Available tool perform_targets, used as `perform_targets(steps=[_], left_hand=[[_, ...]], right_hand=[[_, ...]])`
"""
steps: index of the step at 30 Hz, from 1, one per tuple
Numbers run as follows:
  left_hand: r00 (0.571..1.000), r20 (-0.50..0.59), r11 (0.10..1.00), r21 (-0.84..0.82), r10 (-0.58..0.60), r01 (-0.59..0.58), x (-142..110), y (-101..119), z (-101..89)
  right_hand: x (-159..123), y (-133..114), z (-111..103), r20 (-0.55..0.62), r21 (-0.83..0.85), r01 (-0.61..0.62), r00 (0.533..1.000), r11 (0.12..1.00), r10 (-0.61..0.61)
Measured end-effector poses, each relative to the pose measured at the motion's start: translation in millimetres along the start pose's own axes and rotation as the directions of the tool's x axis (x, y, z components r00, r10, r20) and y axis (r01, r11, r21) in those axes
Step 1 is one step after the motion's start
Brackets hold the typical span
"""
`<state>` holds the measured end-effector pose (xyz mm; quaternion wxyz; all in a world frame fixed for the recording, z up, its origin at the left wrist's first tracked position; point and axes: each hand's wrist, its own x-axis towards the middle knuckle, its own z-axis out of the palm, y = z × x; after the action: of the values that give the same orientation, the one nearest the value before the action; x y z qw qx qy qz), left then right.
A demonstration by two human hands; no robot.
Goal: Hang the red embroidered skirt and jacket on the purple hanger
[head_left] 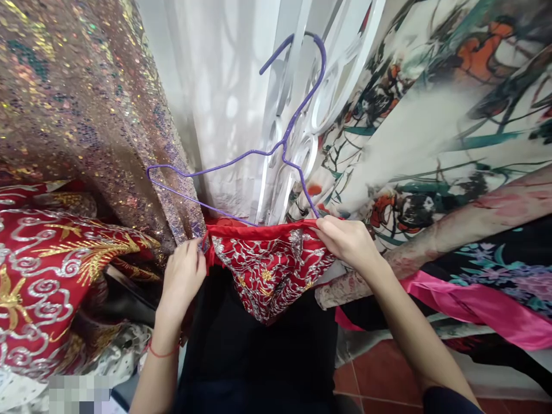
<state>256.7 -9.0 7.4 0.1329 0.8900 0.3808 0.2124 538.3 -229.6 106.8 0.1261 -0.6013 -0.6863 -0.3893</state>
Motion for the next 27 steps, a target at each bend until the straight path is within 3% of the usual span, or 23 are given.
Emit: perform_targets(steps=[3, 5, 7, 9, 10, 11, 12, 14, 15, 16, 17, 19, 21, 23, 25, 27], left_hand=[[0.975, -0.194, 0.941, -0.297, 0.105, -0.160, 21.5, 12.1, -10.7], [0.961, -0.207, 0.825, -0.498, 0.186, -0.267, 30.0, 16.4, -18.3], [0.930, -0.088, 0.677, -0.662, 0.356, -0.322, 28.0, 18.7, -26.0], [0.806, 0.119, 0.579, -0.756, 0.579, -0.304, 18.5, 20.5, -32.3], [0.741, 0.205, 0.579, -0.763, 0.639, -0.287, 13.2, 21.2, -34.1], [0.734, 0.247, 0.614, -0.737, 0.633, -0.282, 9.0, 21.6, -34.4], [0.789, 0.231, 0.675, -0.680, 0.570, -0.288, 6.3, 21.4, -32.9], [0.928, 0.075, 0.823, -0.491, 0.365, -0.284, 6.5, 18.3, -24.1], [0.964, 0.018, 0.895, -0.376, 0.265, -0.239, 8.8, 15.1, -17.2], [0.984, 0.034, 0.954, -0.256, 0.173, -0.159, 12.1, 10.9, -9.4], [0.991, 0.109, 0.988, -0.137, 0.080, -0.064, 15.7, 5.8, -1.3], [0.947, 0.299, 0.993, 0.067, -0.114, 0.098, 22.5, -5.9, 12.7], [0.906, 0.353, 0.970, 0.138, -0.235, 0.198, 28.0, -17.9, 20.8], [0.935, 0.239, 0.964, 0.011, -0.262, 0.267, 33.8, -27.4, 22.4], [0.957, 0.089, 0.913, -0.290, -0.275, 0.289, 43.0, -31.6, 19.8], [0.941, -0.037, 0.728, -0.644, -0.335, 0.234, 57.1, -29.6, 15.4]], right_hand=[[0.2, -0.2, -0.6, -0.011, -0.008, 0.000, 1.000, 1.000, 0.000], [0.3, -0.8, -1.2, -0.011, -0.008, -0.009, 1.000, 1.000, 0.009], [0.5, -1.7, -1.6, -0.014, 0.001, -0.013, 1.000, 1.000, 0.013], [0.7, -3.1, -1.7, -0.020, 0.018, -0.009, 1.000, 1.000, 0.009], [0.8, -3.9, -1.7, -0.024, 0.026, -0.005, 1.000, 1.000, 0.006], [1.0, -4.6, -1.6, -0.028, 0.032, -0.001, 1.000, 0.999, 0.001], [1.1, -5.3, -1.4, -0.033, 0.035, 0.005, 0.999, 0.999, -0.004], [1.3, -6.3, -1.2, -0.042, 0.037, 0.012, 0.999, 0.999, -0.010], [1.3, -6.5, -1.1, -0.046, 0.037, 0.012, 0.999, 0.999, -0.010], [1.2, -6.6, -1.2, -0.047, 0.037, 0.011, 0.999, 0.999, -0.009], [0.9, -6.6, -1.4, -0.049, 0.037, 0.010, 0.999, 0.999, -0.009], [-0.1, -6.0, -2.1, -0.045, 0.038, 0.008, 0.999, 0.999, -0.006], [-2.1, -4.3, -3.0, -0.041, 0.032, 0.005, 0.999, 0.999, -0.004], [-4.8, -1.6, -3.8, -0.045, 0.015, -0.005, 0.999, 1.000, 0.006], [-7.5, 1.5, -4.9, -0.085, 0.001, -0.052, 0.995, 0.999, 0.052], [-9.3, 4.1, -6.8, -0.136, -0.008, -0.144, 0.981, 0.990, 0.141]])
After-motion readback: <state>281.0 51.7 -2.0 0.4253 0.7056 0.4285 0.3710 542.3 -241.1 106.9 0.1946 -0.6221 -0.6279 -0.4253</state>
